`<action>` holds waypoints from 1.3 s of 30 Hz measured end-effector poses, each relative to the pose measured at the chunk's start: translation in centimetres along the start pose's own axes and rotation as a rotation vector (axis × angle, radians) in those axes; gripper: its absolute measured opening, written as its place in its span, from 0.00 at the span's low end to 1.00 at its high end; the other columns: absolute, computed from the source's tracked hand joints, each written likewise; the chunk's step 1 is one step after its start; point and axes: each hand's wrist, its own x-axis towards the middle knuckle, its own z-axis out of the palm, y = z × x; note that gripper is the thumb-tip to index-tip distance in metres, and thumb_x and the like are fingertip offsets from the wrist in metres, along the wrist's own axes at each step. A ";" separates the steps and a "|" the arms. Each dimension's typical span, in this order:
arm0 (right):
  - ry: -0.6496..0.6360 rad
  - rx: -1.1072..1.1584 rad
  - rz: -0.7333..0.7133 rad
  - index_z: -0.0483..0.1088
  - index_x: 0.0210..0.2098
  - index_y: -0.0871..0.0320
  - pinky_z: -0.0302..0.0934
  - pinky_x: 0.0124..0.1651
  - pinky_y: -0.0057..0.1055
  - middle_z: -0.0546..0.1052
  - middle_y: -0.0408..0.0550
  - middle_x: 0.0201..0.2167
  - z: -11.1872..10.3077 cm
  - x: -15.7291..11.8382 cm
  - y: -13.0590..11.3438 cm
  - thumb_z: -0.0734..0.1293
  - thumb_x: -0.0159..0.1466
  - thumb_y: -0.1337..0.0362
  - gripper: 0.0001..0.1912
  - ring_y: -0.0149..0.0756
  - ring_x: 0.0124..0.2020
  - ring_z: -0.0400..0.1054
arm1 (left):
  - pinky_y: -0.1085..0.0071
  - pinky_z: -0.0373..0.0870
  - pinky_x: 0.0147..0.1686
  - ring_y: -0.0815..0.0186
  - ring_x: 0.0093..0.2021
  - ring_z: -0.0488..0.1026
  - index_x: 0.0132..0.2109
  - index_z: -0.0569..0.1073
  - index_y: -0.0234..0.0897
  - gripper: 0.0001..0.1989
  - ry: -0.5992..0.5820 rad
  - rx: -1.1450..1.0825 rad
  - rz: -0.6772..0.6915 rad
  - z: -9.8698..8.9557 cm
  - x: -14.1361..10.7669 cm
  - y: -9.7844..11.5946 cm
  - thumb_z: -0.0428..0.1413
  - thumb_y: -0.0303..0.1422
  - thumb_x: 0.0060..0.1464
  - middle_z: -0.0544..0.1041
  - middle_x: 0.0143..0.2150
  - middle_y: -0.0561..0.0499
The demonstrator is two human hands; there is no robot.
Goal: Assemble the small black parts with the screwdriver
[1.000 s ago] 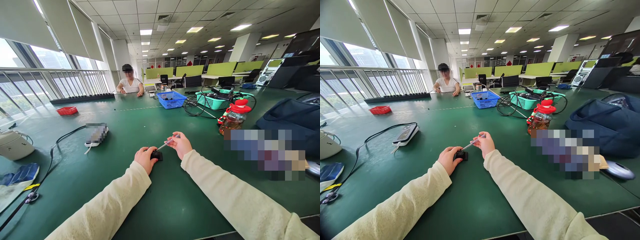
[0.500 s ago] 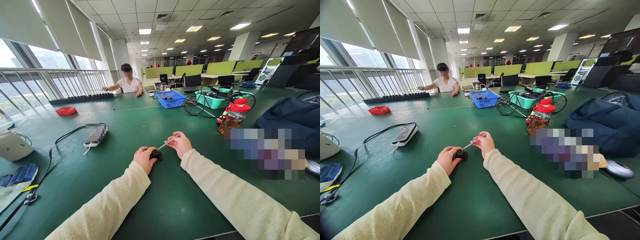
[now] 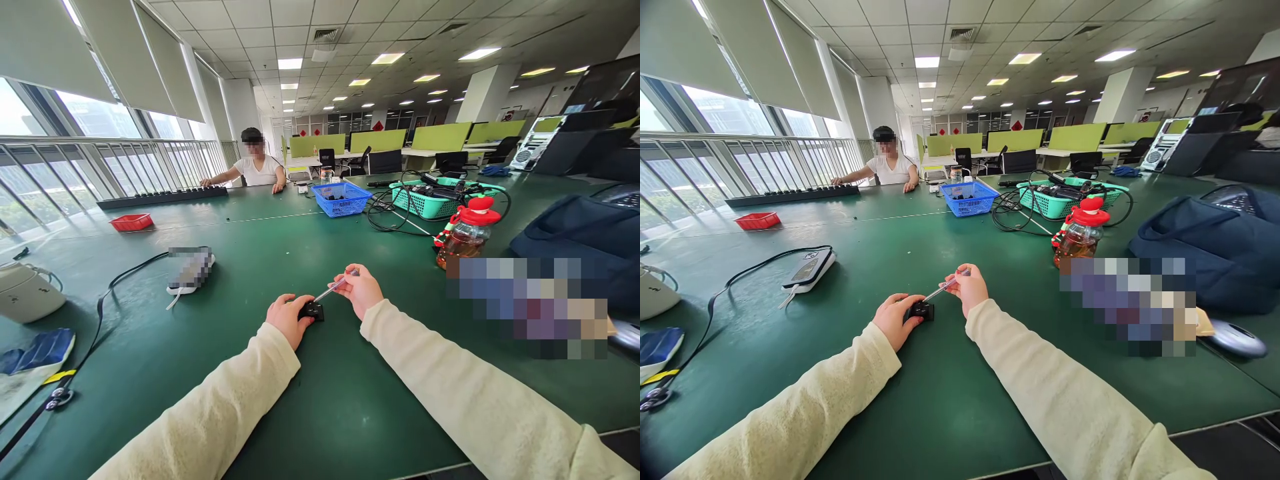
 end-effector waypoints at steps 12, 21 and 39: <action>-0.060 -0.001 -0.012 0.57 0.31 0.54 0.69 0.33 0.37 0.73 0.37 0.19 -0.3 0.4 0.4 0.69 0.55 0.68 0.13 0.38 0.24 0.75 | 0.55 0.59 0.62 0.55 0.63 0.62 0.56 0.71 0.46 0.20 0.026 -0.004 0.007 0.0 -0.1 0.0 0.55 0.31 0.55 0.78 0.51 0.50; -0.117 -0.099 0.046 0.59 0.32 0.54 0.69 0.31 0.36 0.72 0.36 0.19 -0.5 0.4 0.8 0.68 0.54 0.68 0.12 0.34 0.21 0.72 | 0.57 0.58 0.63 0.56 0.63 0.61 0.58 0.69 0.45 0.25 0.012 0.028 0.002 0.2 0.1 -0.2 0.53 0.25 0.53 0.76 0.54 0.51; -0.166 -0.113 -0.206 0.60 0.38 0.53 0.67 0.35 0.37 0.72 0.35 0.21 -0.1 -0.4 0.1 0.68 0.54 0.61 0.15 0.33 0.22 0.72 | 0.56 0.59 0.62 0.53 0.62 0.62 0.56 0.71 0.42 0.22 0.099 0.033 0.007 0.6 0.2 -0.9 0.56 0.35 0.53 0.78 0.52 0.48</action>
